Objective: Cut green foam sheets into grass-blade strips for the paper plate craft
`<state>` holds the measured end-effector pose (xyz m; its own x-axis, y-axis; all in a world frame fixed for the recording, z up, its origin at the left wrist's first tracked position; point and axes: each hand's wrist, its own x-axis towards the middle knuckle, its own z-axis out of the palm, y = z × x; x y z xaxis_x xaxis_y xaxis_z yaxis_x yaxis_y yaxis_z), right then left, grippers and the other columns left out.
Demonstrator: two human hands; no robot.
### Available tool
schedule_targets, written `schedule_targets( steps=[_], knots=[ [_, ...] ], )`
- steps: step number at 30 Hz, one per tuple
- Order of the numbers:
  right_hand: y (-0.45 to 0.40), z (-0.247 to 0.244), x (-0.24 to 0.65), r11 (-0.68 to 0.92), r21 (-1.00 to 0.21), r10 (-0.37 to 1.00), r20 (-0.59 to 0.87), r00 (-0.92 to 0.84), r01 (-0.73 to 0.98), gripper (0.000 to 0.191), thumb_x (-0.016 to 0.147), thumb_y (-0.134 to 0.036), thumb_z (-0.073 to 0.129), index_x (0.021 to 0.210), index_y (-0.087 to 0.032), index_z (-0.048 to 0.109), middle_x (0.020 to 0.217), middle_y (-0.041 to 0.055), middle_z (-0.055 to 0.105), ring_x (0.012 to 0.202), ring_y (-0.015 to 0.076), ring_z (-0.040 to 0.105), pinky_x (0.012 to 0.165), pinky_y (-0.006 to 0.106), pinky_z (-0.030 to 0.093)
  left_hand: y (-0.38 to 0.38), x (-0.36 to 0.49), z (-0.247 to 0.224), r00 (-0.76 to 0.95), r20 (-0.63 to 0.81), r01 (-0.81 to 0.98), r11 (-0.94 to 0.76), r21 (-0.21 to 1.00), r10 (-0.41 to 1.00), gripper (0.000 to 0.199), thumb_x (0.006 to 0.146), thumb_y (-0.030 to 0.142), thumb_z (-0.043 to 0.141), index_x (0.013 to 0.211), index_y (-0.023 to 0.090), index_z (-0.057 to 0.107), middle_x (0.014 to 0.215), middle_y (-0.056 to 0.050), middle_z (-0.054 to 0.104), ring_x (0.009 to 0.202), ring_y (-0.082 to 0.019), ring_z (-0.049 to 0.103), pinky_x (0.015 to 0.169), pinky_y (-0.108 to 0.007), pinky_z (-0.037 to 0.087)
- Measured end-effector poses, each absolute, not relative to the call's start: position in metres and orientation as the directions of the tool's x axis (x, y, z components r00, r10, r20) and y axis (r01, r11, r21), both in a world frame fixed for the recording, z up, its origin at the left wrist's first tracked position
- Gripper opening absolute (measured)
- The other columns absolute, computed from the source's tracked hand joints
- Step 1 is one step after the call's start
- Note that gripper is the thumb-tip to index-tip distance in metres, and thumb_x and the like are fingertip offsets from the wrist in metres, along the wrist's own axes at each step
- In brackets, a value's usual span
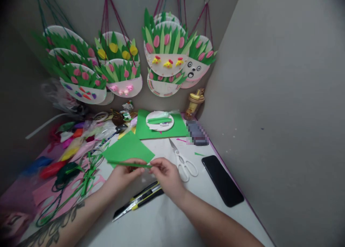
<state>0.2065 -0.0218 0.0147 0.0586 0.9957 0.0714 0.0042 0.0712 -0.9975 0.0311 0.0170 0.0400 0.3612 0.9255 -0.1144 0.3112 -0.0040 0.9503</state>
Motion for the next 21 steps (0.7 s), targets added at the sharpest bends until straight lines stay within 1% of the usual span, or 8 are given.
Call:
schedule_targets(
  steps=[3,6,9,12,14,16,18,21],
  knots=[
    [-0.032,0.016,0.198,0.1,-0.988,0.995,0.1,-0.012,0.12,0.01,0.077,-0.028,0.061,0.081,-0.019,0.062,0.071,0.0002,0.064,0.066,0.0135,0.061,0.063,0.025,0.048,0.005,0.039,0.044,0.35,-0.114,0.266,0.018,0.964,0.93,0.025,0.07,0.04,0.06,0.066,0.016,0.064,0.064,-0.001,0.062,0.062,-0.014,0.053,0.059,-0.024,0.039],
    [-0.034,0.017,0.197,0.055,-0.982,0.997,0.046,-0.055,0.183,0.008,0.078,-0.026,0.058,0.077,-0.019,0.06,0.063,-0.0023,0.061,0.057,0.0117,0.057,0.055,0.022,0.044,0.0,0.039,0.048,0.353,-0.112,0.251,0.021,0.968,0.929,0.025,0.073,0.039,0.058,0.063,0.017,0.061,0.059,0.001,0.058,0.059,-0.013,0.05,0.057,-0.022,0.038],
    [-0.033,0.027,0.205,0.136,-0.912,0.984,0.081,-0.156,0.386,0.011,0.081,-0.024,0.053,0.076,-0.019,0.061,0.062,-0.0025,0.061,0.057,0.0112,0.056,0.055,0.021,0.041,0.002,0.038,0.047,0.314,-0.106,0.241,0.029,0.97,0.943,0.026,0.072,0.04,0.058,0.06,0.017,0.056,0.055,0.003,0.052,0.056,-0.011,0.046,0.054,-0.021,0.036],
    [-0.029,0.042,0.225,0.193,-0.613,0.981,0.107,-0.161,0.767,0.017,0.086,-0.024,0.048,0.078,-0.019,0.063,0.075,0.002,0.067,0.071,0.0146,0.061,0.066,0.024,0.041,0.009,0.035,0.046,0.23,-0.131,0.163,0.095,0.982,0.964,0.029,0.071,0.043,0.06,0.061,0.018,0.05,0.053,0.005,0.048,0.05,-0.008,0.041,0.049,-0.02,0.032],
    [-0.025,0.05,0.243,0.011,-0.285,1.0,0.005,-0.01,0.958,0.018,0.087,-0.027,0.048,0.081,-0.018,0.063,0.083,0.0077,0.068,0.078,0.0202,0.063,0.066,0.028,0.041,0.014,0.032,0.047,0.163,-0.176,0.073,0.166,0.983,0.971,0.031,0.071,0.046,0.06,0.063,0.018,0.047,0.053,0.006,0.048,0.047,-0.007,0.039,0.046,-0.019,0.03],
    [-0.021,0.053,0.262,-0.143,-0.048,0.98,-0.146,0.135,0.988,0.02,0.084,-0.033,0.052,0.09,-0.016,0.062,0.088,0.0127,0.068,0.08,0.0259,0.064,0.063,0.031,0.04,0.019,0.03,0.05,0.1,-0.218,-0.018,0.221,0.975,0.971,0.032,0.07,0.047,0.062,0.065,0.019,0.046,0.057,0.006,0.05,0.049,-0.007,0.042,0.047,-0.018,0.032],
    [-0.018,0.054,0.277,-0.217,0.036,0.94,-0.264,0.218,0.976,0.028,0.082,-0.038,0.053,0.095,-0.014,0.06,0.09,0.015,0.067,0.082,0.0288,0.065,0.062,0.032,0.04,0.021,0.029,0.052,0.059,-0.262,-0.093,0.267,0.959,0.963,0.035,0.067,0.048,0.064,0.068,0.019,0.045,0.061,0.005,0.054,0.053,-0.008,0.047,0.049,-0.018,0.035],
    [-0.018,0.05,0.291,-0.185,0.014,0.925,-0.335,0.179,0.983,0.028,0.08,-0.037,0.054,0.095,-0.014,0.059,0.092,0.0148,0.067,0.085,0.0286,0.064,0.061,0.031,0.038,0.024,0.029,0.054,0.055,-0.315,-0.163,0.319,0.933,0.948,0.038,0.062,0.048,0.068,0.069,0.018,0.046,0.065,0.004,0.056,0.058,-0.008,0.051,0.053,-0.019,0.04]
  ],
)
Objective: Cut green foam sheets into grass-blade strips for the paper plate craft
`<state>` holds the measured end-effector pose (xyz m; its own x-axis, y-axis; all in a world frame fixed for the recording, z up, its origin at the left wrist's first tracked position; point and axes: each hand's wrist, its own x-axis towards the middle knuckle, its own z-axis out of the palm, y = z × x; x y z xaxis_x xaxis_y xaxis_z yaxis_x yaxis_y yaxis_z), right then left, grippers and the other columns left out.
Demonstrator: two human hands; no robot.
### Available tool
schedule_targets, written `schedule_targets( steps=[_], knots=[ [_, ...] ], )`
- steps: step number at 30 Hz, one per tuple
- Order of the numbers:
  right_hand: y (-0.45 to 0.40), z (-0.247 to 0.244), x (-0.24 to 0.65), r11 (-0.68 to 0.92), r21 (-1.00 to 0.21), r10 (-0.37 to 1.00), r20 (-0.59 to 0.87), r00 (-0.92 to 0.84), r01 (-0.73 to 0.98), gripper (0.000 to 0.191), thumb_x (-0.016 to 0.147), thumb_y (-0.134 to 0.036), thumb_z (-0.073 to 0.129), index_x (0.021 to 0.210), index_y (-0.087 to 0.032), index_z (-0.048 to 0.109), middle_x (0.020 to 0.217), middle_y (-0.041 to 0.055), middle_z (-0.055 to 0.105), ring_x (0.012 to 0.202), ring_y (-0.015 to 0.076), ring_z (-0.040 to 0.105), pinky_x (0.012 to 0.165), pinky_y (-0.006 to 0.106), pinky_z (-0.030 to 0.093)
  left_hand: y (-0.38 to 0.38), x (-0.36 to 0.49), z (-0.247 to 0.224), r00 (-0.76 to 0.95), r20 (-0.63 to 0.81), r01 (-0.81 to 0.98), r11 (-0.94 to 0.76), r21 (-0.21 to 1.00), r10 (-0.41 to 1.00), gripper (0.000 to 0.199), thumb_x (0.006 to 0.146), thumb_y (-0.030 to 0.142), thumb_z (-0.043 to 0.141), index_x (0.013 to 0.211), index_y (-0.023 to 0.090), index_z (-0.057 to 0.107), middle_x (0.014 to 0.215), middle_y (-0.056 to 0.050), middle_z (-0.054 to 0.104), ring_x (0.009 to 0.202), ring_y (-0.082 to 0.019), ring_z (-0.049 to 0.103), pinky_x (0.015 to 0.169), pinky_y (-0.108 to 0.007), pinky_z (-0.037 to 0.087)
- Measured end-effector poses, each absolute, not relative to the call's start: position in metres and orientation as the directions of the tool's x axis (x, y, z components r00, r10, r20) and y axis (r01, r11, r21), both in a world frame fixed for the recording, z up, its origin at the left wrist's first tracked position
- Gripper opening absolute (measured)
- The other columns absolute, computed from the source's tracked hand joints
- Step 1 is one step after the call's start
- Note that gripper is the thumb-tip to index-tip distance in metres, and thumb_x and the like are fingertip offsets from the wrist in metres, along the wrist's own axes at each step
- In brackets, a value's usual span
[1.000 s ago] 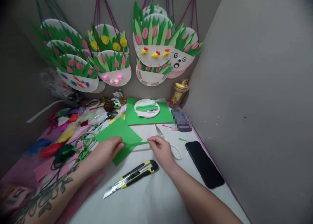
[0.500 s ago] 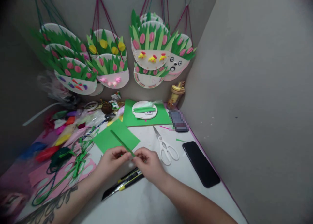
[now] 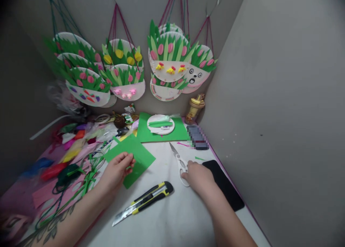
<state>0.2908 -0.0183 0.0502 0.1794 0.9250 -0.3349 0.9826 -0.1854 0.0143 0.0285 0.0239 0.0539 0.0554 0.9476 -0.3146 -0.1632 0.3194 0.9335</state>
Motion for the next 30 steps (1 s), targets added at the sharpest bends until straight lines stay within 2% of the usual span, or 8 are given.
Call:
schedule_targets(
  steps=[4,7,10,12,17,20,25,30],
  knots=[
    [-0.019,0.044,0.305,-0.144,-0.057,0.941,-0.318,0.119,0.988,0.025,0.072,-0.036,0.059,0.087,-0.016,0.058,0.087,0.0116,0.065,0.078,0.0254,0.062,0.059,0.029,0.036,0.026,0.026,0.056,0.06,-0.303,-0.2,0.309,0.93,0.951,0.037,0.059,0.043,0.073,0.069,0.017,0.048,0.065,0.004,0.055,0.061,-0.009,0.053,0.057,-0.02,0.043],
    [-0.017,0.04,0.32,-0.172,-0.364,0.938,-0.345,0.039,0.916,0.021,0.071,-0.038,0.057,0.074,-0.018,0.055,0.071,0.0045,0.061,0.066,0.0185,0.056,0.057,0.026,0.035,0.028,0.023,0.06,0.037,-0.269,-0.25,0.27,0.93,0.962,0.037,0.059,0.041,0.075,0.069,0.018,0.048,0.066,0.005,0.053,0.067,-0.011,0.055,0.059,-0.021,0.046],
    [-0.017,0.038,0.326,-0.23,-0.828,0.912,-0.367,-0.185,0.511,0.033,0.073,-0.051,0.054,0.073,-0.018,0.052,0.065,0.0011,0.055,0.058,0.0144,0.05,0.054,0.026,0.035,0.03,0.02,0.065,0.04,-0.25,-0.303,0.251,0.919,0.967,0.036,0.06,0.04,0.075,0.069,0.018,0.048,0.066,0.004,0.054,0.071,-0.012,0.057,0.06,-0.022,0.047],
    [-0.017,0.037,0.316,-0.252,-0.95,0.898,-0.301,-0.321,0.186,0.045,0.068,-0.06,0.06,0.08,-0.017,0.054,0.071,0.0032,0.057,0.06,0.0146,0.052,0.055,0.027,0.038,0.031,0.018,0.067,0.034,-0.235,-0.309,0.233,0.922,0.971,0.035,0.061,0.039,0.075,0.071,0.017,0.049,0.066,0.004,0.055,0.069,-0.012,0.056,0.06,-0.022,0.046],
    [0.002,0.027,0.264,-0.208,-0.966,0.91,-0.134,-0.392,-0.151,0.056,0.058,-0.051,0.078,0.096,-0.016,0.056,0.079,0.004,0.058,0.065,0.0129,0.052,0.056,0.024,0.038,0.035,0.013,0.07,-0.027,-0.149,-0.278,0.136,0.951,0.988,0.033,0.061,0.034,0.076,0.077,0.016,0.053,0.065,0.004,0.056,0.061,-0.008,0.053,0.057,-0.02,0.042],
    [0.016,0.017,0.235,-0.136,-0.982,0.932,-0.083,-0.353,-0.13,0.048,0.056,-0.043,0.082,0.088,-0.018,0.054,0.074,0.0005,0.056,0.064,0.0112,0.049,0.055,0.022,0.038,0.036,0.008,0.071,-0.043,-0.1,-0.27,0.085,0.959,0.994,0.031,0.063,0.031,0.076,0.072,0.017,0.051,0.059,0.006,0.053,0.055,-0.006,0.047,0.055,-0.018,0.037],
    [-0.005,-0.002,0.199,-0.187,-0.956,0.974,-0.151,-0.169,-0.227,0.047,0.067,-0.054,0.071,0.088,-0.018,0.049,0.071,-0.0005,0.053,0.058,0.0102,0.048,0.051,0.021,0.036,0.039,0.004,0.073,-0.095,-0.131,-0.285,0.099,0.953,0.987,0.031,0.063,0.032,0.076,0.072,0.017,0.051,0.062,0.005,0.055,0.061,-0.008,0.051,0.059,-0.021,0.04],
    [-0.037,0.001,0.185,-0.219,-0.963,0.938,-0.163,-0.307,-0.157,0.048,0.069,-0.058,0.069,0.086,-0.019,0.046,0.068,-0.002,0.05,0.057,0.0094,0.045,0.052,0.022,0.035,0.041,0.007,0.074,-0.125,-0.147,-0.302,0.104,0.948,0.981,0.032,0.061,0.033,0.076,0.071,0.016,0.051,0.063,0.005,0.055,0.064,-0.01,0.054,0.06,-0.021,0.04]
  ],
)
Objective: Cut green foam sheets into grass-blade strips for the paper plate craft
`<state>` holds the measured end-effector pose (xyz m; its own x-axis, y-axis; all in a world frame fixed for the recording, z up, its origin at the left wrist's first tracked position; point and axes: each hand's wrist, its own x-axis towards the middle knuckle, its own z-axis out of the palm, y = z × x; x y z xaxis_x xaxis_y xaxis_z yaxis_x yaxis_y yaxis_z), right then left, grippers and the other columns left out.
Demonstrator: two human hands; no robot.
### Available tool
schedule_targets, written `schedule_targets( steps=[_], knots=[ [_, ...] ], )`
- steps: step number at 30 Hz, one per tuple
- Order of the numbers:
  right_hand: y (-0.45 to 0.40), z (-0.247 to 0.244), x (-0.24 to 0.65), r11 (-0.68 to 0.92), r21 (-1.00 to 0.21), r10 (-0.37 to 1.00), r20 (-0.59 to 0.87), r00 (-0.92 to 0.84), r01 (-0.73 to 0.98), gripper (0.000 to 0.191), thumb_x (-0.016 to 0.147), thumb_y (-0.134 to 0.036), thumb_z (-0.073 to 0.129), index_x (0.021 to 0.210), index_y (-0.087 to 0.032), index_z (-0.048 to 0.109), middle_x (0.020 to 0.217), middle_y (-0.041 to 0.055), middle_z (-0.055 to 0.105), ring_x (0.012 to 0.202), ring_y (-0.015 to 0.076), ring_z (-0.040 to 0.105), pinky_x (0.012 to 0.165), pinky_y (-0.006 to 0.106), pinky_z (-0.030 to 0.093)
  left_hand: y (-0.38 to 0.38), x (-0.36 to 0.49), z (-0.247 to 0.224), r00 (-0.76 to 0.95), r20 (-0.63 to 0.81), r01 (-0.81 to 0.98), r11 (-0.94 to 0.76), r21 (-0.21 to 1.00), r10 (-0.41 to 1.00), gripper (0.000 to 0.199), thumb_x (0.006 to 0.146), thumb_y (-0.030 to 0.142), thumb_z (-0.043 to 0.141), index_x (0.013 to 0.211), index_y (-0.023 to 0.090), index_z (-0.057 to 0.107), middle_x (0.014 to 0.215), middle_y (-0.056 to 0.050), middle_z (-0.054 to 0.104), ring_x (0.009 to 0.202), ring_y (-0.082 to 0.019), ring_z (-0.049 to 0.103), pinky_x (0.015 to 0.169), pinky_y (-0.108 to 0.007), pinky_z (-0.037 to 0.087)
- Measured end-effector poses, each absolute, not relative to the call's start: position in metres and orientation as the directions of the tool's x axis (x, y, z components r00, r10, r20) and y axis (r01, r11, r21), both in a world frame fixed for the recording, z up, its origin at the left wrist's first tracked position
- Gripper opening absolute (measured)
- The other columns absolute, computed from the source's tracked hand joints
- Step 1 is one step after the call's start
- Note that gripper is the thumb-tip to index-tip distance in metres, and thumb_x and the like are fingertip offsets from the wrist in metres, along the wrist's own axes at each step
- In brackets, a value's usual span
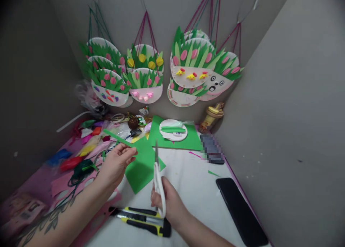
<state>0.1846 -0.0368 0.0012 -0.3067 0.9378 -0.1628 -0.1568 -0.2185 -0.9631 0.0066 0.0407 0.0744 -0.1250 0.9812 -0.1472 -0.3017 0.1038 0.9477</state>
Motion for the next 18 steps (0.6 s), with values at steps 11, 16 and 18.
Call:
schedule_targets(
  steps=[11,16,18],
  knots=[
    [-0.029,0.033,0.187,-0.106,-0.987,0.858,-0.153,-0.491,0.122,0.039,0.066,-0.041,0.068,0.078,-0.022,0.036,0.071,-0.003,0.046,0.058,0.009,0.039,0.05,0.022,0.033,0.03,0.013,0.075,-0.082,-0.118,-0.362,0.081,0.929,0.99,0.027,0.067,0.027,0.073,0.072,0.017,0.049,0.057,0.008,0.049,0.057,-0.007,0.049,0.067,-0.023,0.044],
    [-0.028,0.031,0.188,-0.149,-0.983,0.855,-0.184,-0.484,0.112,0.034,0.064,-0.033,0.065,0.075,-0.022,0.035,0.067,-0.0045,0.044,0.056,0.0083,0.039,0.049,0.021,0.032,0.029,0.014,0.067,-0.088,-0.099,-0.317,0.066,0.946,0.991,0.025,0.068,0.027,0.072,0.07,0.017,0.048,0.057,0.008,0.048,0.058,-0.008,0.052,0.067,-0.024,0.044],
    [-0.027,0.031,0.188,-0.155,-0.982,0.854,-0.186,-0.486,0.105,0.034,0.064,-0.033,0.065,0.075,-0.022,0.035,0.066,-0.0048,0.044,0.055,0.0082,0.039,0.049,0.021,0.032,0.029,0.014,0.065,-0.088,-0.088,-0.31,0.057,0.949,0.992,0.024,0.069,0.027,0.071,0.07,0.018,0.049,0.057,0.008,0.048,0.058,-0.008,0.052,0.067,-0.024,0.044]
  ],
)
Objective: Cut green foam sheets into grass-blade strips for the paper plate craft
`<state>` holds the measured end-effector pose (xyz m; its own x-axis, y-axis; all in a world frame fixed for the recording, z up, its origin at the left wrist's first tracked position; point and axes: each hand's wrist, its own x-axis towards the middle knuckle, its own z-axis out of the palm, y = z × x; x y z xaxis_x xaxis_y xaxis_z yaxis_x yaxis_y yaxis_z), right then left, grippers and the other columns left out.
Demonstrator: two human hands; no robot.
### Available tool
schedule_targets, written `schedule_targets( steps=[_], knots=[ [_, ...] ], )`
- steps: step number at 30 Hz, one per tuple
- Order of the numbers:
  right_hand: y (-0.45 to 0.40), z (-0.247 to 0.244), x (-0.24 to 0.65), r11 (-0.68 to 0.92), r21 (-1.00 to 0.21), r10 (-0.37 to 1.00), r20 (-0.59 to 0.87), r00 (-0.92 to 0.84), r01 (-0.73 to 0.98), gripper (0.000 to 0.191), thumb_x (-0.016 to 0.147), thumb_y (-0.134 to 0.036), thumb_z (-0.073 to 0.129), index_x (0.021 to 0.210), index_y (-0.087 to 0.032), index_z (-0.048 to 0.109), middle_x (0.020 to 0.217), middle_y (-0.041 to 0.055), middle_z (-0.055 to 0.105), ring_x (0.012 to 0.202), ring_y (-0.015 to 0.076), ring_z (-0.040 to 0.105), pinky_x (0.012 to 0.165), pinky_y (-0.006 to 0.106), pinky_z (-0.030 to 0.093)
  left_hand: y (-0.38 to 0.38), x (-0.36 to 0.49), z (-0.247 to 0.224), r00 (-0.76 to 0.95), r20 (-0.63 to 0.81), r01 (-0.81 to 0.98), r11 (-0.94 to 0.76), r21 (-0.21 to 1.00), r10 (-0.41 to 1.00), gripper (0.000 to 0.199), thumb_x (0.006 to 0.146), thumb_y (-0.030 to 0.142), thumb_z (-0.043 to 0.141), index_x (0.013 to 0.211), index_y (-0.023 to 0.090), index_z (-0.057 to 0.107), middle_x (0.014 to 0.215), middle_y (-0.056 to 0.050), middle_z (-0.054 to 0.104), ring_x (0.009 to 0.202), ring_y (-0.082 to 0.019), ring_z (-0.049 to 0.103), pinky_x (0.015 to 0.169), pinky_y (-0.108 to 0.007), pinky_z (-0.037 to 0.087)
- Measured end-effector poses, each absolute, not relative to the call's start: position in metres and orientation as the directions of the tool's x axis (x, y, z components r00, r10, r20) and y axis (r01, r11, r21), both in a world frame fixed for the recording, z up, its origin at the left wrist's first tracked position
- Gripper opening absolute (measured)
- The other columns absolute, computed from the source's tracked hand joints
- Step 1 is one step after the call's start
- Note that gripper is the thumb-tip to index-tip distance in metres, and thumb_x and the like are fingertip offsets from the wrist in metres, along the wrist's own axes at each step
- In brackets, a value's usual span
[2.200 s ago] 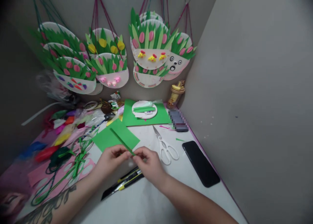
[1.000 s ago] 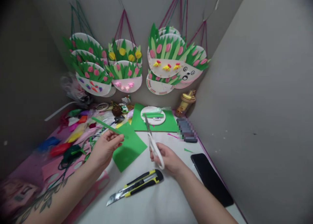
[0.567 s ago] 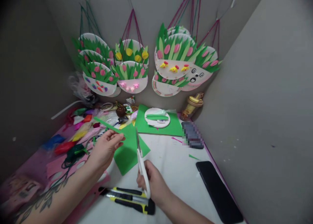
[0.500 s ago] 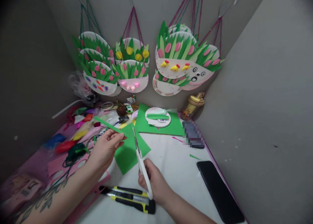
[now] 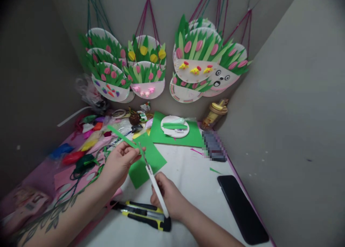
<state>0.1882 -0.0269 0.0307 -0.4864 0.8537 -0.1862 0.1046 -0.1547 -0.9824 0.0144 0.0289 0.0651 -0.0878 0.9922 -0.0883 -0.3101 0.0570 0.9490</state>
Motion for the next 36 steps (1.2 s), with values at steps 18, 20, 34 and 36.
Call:
schedule_targets(
  steps=[18,20,34,36],
  knots=[
    [-0.025,0.026,0.19,-0.166,-0.981,0.846,-0.193,-0.498,0.098,0.029,0.063,-0.025,0.06,0.075,-0.023,0.034,0.065,-0.0057,0.043,0.055,0.0079,0.037,0.049,0.021,0.03,0.028,0.015,0.062,-0.126,-0.067,-0.231,0.036,0.972,0.99,0.021,0.067,0.026,0.07,0.067,0.018,0.05,0.057,0.006,0.052,0.059,-0.01,0.055,0.063,-0.023,0.042],
    [-0.024,0.026,0.19,-0.173,-0.981,0.844,-0.196,-0.5,0.092,0.029,0.062,-0.024,0.06,0.075,-0.023,0.034,0.065,-0.0059,0.043,0.055,0.0076,0.036,0.048,0.021,0.029,0.028,0.015,0.063,-0.133,-0.068,-0.223,0.038,0.974,0.989,0.022,0.067,0.026,0.07,0.066,0.018,0.05,0.057,0.006,0.053,0.058,-0.01,0.055,0.063,-0.023,0.043],
    [-0.021,0.025,0.198,-0.148,-0.982,0.862,-0.185,-0.471,0.114,0.027,0.065,-0.028,0.061,0.073,-0.022,0.036,0.063,-0.0053,0.042,0.056,0.0085,0.034,0.049,0.021,0.028,0.034,0.01,0.073,-0.065,-0.037,-0.173,0.026,0.985,0.997,0.025,0.066,0.027,0.071,0.07,0.018,0.049,0.054,0.008,0.049,0.051,-0.006,0.042,0.053,-0.018,0.031],
    [-0.02,0.028,0.199,-0.137,-0.982,0.865,-0.184,-0.467,0.133,0.028,0.066,-0.031,0.061,0.072,-0.022,0.035,0.063,-0.0052,0.043,0.056,0.0085,0.034,0.049,0.021,0.027,0.036,0.009,0.074,-0.067,-0.04,-0.156,0.029,0.987,0.997,0.026,0.066,0.029,0.072,0.07,0.018,0.048,0.055,0.008,0.049,0.05,-0.006,0.041,0.051,-0.018,0.03]
  ],
)
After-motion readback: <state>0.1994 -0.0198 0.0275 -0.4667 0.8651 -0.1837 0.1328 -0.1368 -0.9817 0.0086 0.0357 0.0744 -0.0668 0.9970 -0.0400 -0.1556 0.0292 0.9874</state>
